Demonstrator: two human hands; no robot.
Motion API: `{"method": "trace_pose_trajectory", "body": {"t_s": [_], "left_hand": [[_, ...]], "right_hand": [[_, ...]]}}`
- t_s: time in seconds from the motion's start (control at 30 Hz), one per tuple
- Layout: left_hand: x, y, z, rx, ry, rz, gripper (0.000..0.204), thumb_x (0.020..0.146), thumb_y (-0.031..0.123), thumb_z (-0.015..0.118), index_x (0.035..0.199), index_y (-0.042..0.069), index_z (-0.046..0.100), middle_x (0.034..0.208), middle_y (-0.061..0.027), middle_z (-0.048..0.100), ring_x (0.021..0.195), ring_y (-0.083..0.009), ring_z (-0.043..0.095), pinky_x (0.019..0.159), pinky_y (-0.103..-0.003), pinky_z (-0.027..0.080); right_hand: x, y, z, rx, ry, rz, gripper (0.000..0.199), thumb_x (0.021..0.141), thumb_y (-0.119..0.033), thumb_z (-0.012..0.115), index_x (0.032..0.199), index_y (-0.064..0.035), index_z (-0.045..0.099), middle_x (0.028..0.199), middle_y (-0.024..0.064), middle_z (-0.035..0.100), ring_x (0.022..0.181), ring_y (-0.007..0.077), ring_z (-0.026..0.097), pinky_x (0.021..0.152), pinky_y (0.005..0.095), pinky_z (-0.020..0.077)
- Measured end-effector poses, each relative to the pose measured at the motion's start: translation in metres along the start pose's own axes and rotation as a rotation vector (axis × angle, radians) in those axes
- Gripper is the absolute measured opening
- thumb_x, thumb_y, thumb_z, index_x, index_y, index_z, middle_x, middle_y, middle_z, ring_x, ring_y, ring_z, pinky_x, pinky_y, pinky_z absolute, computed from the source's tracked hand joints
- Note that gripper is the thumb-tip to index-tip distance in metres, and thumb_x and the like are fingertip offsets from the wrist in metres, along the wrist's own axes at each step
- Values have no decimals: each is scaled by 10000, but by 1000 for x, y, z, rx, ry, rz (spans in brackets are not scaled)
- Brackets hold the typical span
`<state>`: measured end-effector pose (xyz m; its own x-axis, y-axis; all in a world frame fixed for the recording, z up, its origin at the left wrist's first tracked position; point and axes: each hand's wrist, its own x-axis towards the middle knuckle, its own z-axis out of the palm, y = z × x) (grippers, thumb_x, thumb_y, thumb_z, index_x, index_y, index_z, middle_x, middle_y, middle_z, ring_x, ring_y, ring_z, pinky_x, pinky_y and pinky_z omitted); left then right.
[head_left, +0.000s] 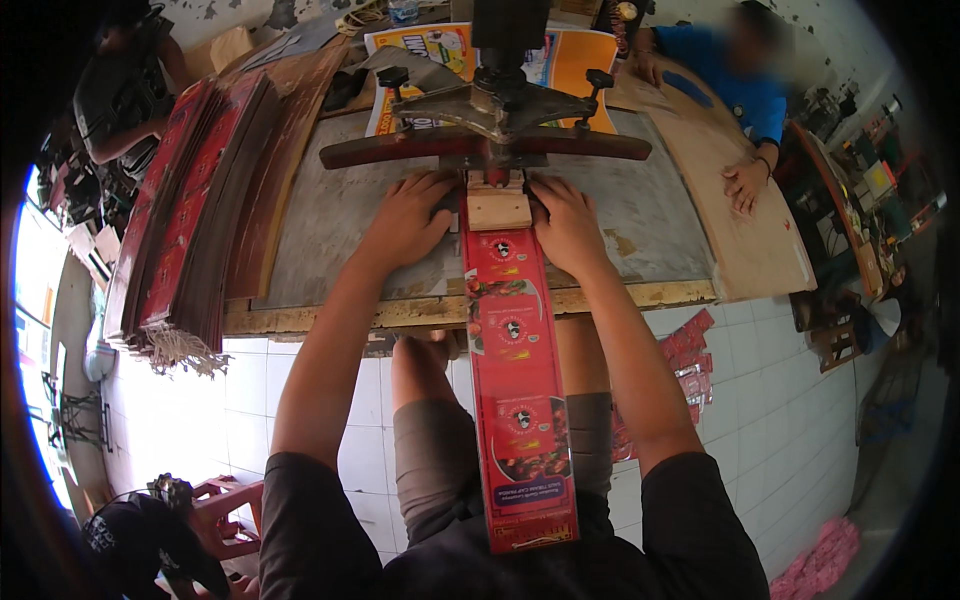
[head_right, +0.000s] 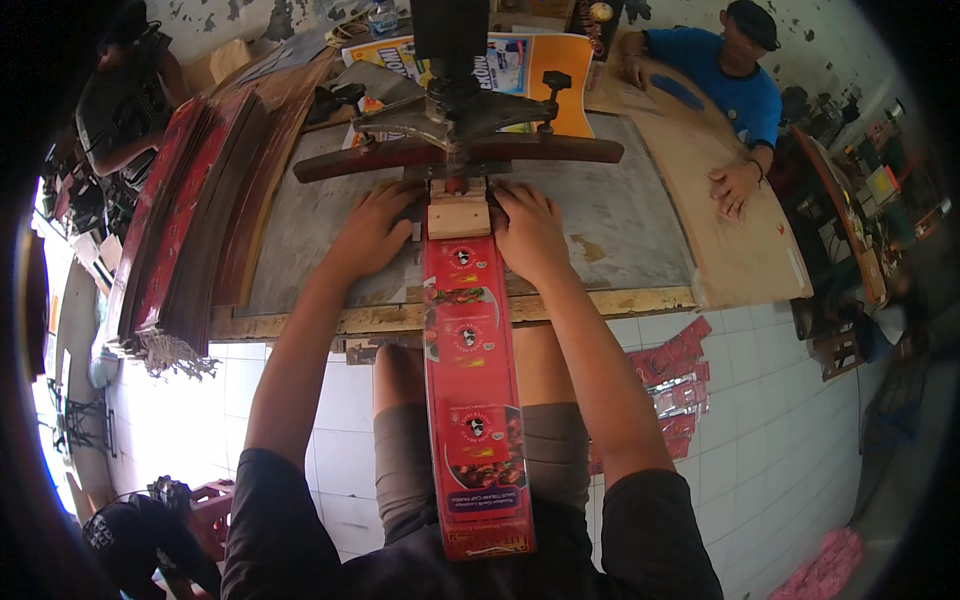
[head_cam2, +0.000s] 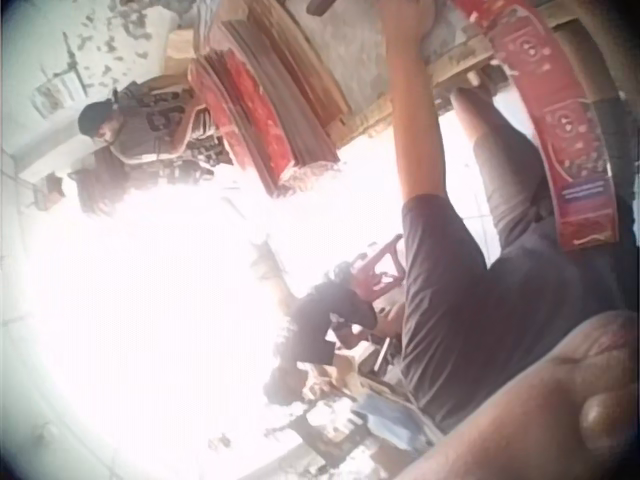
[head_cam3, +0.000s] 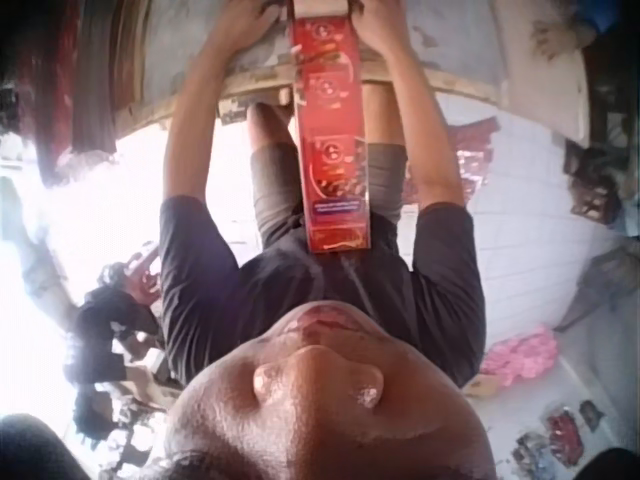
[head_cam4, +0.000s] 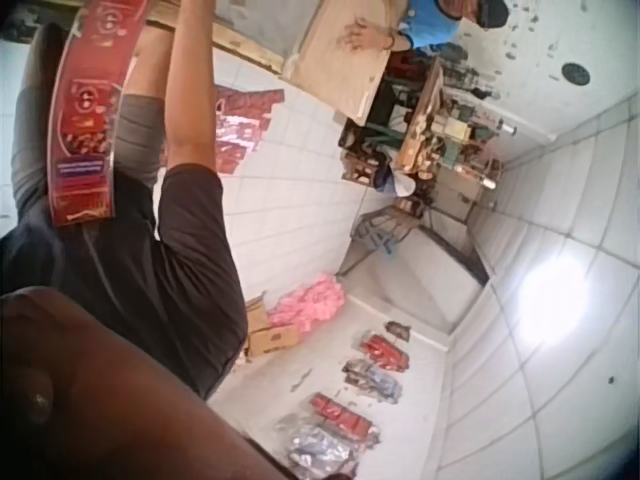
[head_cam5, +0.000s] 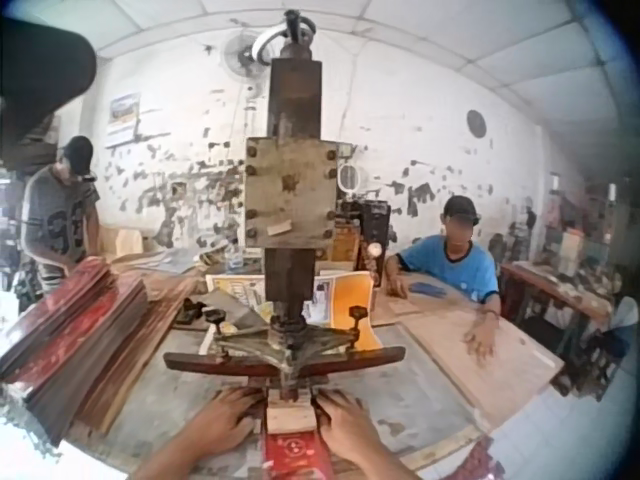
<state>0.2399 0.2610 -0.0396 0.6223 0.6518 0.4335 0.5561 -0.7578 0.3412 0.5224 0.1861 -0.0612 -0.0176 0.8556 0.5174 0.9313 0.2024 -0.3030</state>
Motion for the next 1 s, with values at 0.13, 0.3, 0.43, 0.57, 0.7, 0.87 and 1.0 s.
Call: {"method": "trace_pose_trajectory", "body": {"t_s": [0.13,0.3,0.43,0.57,0.7,0.87,1.0], "left_hand": [[-2,-1,1,-13,-24,-24,599,949,252,562,1505,41,627,1619,-174,572,1531,-400,465,1282,-550,337],[1,2,1,-30,-29,-36,609,946,259,564,1513,46,630,1622,-178,573,1536,-394,463,1285,-552,334],[-1,-1,3,-16,10,-31,613,950,287,578,1516,63,641,1599,-175,602,1506,-393,490,1255,-540,357],[0,-2,4,-33,-21,-53,616,949,268,567,1529,72,629,1611,-204,583,1541,-419,453,1286,-560,333],[-1,-3,6,-11,5,-26,623,952,271,566,1539,71,620,1606,-207,586,1531,-417,463,1285,-560,334],[-1,-3,6,2,2,-31,628,954,277,566,1544,67,616,1590,-203,601,1522,-406,476,1277,-555,345],[0,-3,6,7,-1,-17,633,950,286,569,1540,59,620,1570,-198,621,1517,-390,487,1272,-551,355]], "right_hand": [[0,-2,0,14,-3,7,385,1046,-198,610,1390,-64,720,1520,68,668,1448,291,555,1197,513,406],[-1,2,0,-16,-13,-4,383,1058,-195,605,1399,-59,715,1529,67,664,1455,295,555,1200,506,404],[1,-1,0,-14,-23,-10,381,1069,-207,602,1404,-64,714,1536,69,659,1458,298,553,1202,506,402],[1,1,1,-12,-24,-13,388,1072,-209,602,1419,-69,703,1542,70,654,1464,303,548,1210,510,397],[0,4,3,-30,-49,3,401,1072,-199,597,1443,-75,686,1559,70,641,1477,307,540,1220,517,392],[2,3,2,-45,-60,2,412,1069,-182,592,1459,-81,677,1565,75,635,1489,309,532,1221,522,395],[1,5,3,-43,-51,-17,412,1064,-172,596,1459,-86,676,1552,77,641,1479,307,538,1217,518,399]]}}
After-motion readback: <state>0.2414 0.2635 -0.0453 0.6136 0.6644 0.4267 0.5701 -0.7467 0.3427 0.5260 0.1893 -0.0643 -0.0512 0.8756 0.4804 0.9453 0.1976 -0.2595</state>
